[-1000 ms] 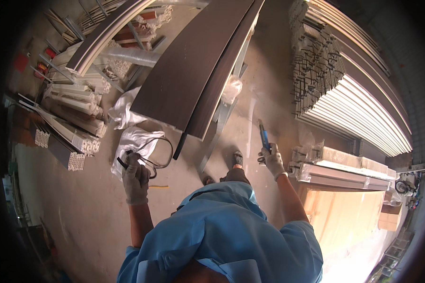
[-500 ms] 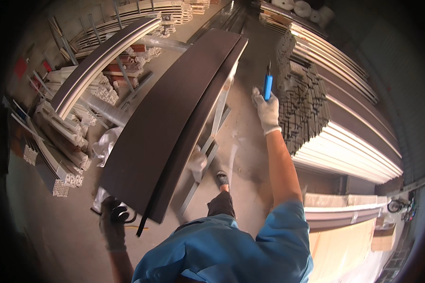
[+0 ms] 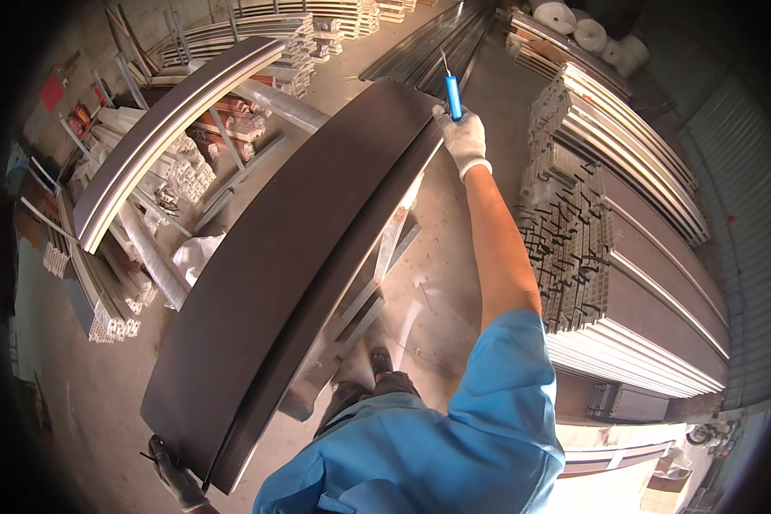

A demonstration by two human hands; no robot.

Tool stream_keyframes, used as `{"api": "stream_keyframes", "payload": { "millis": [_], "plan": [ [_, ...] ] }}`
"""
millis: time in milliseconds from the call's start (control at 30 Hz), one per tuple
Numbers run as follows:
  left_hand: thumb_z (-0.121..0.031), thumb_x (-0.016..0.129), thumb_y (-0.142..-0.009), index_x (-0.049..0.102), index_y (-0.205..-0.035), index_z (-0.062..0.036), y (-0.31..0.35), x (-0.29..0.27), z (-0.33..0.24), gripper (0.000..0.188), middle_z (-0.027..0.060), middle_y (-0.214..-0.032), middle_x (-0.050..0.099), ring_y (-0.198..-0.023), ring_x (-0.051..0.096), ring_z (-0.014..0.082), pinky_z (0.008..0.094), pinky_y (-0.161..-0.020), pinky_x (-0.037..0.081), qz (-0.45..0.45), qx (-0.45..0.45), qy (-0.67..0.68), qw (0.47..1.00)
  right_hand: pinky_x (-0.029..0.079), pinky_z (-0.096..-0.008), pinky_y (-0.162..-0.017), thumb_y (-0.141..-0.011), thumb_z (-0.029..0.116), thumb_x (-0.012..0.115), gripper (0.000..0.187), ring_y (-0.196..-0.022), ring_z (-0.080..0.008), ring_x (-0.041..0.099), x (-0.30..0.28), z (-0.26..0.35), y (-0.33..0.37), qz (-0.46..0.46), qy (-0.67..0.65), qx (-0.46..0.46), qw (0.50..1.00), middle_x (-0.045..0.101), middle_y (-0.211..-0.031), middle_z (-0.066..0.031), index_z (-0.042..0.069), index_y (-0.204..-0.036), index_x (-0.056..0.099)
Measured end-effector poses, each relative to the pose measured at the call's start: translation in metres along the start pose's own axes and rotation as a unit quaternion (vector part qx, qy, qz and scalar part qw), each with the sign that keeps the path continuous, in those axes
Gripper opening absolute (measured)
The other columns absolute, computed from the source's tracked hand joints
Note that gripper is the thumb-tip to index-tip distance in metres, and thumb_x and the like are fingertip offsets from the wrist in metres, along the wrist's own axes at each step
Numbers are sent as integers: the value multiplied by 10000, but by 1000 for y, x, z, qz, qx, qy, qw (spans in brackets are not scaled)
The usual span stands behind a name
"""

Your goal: The person removes protective film from long, dark-colored panels using a blue utility knife. They lift each panel, score the film, peel it off, and place the panel back into a stack. The process is repeated for multiple panels.

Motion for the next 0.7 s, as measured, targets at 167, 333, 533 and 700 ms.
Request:
{"api": "stream_keyframes", "payload": {
  "millis": [167, 333, 533, 700],
  "plan": [
    [-366, 507, -1032, 463, -1435, 9, -3, 7, 4, 552, 154, -1368, 531, -1210, 549, 273, 398, -1047, 439, -10, 22, -6, 1000, 518, -382, -770, -871, 450, 715, 370, -766, -264, 686, -2, 14, -13, 15, 113, 38, 993, 693, -783, -106, 140, -1071, 745],
    [-379, 507, -1032, 478, -1425, 11, 5, 7, -9, 555, 159, -1345, 553, -1190, 563, 264, 388, -1031, 450, -26, 5, -23, 999, 518, -425, -852, -862, 530, 675, 432, -933, -341, 700, 20, 16, -49, 76, 238, 42, 967, 731, -925, -164, 174, -1093, 752],
    [-379, 498, -1036, 494, -1416, 17, 20, 19, -20, 549, 152, -1279, 619, -1167, 591, 238, 366, -1017, 459, 12, -21, -31, 999, 509, -469, -885, -873, 584, 604, 523, -1037, -357, 678, 74, 0, -114, 206, 392, -8, 896, 727, -1040, -172, 110, -1056, 731],
    [-267, 523, -1016, 540, -1381, 45, 23, 27, -14, 481, 135, -1271, 631, -1127, 605, 245, 362, -991, 469, -155, 11, -51, 987, 500, -430, -892, -867, 506, 684, 475, -1000, -332, 693, 93, -26, -151, 234, 288, -15, 928, 731, -981, -166, 80, -1075, 720]
  ]
}}
Point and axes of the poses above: each hand's wrist, its own y-axis away from the middle knuckle, its own x-axis out of the palm, z = x × y, the point moved 3 cm from there along -y, towards the middle knuckle
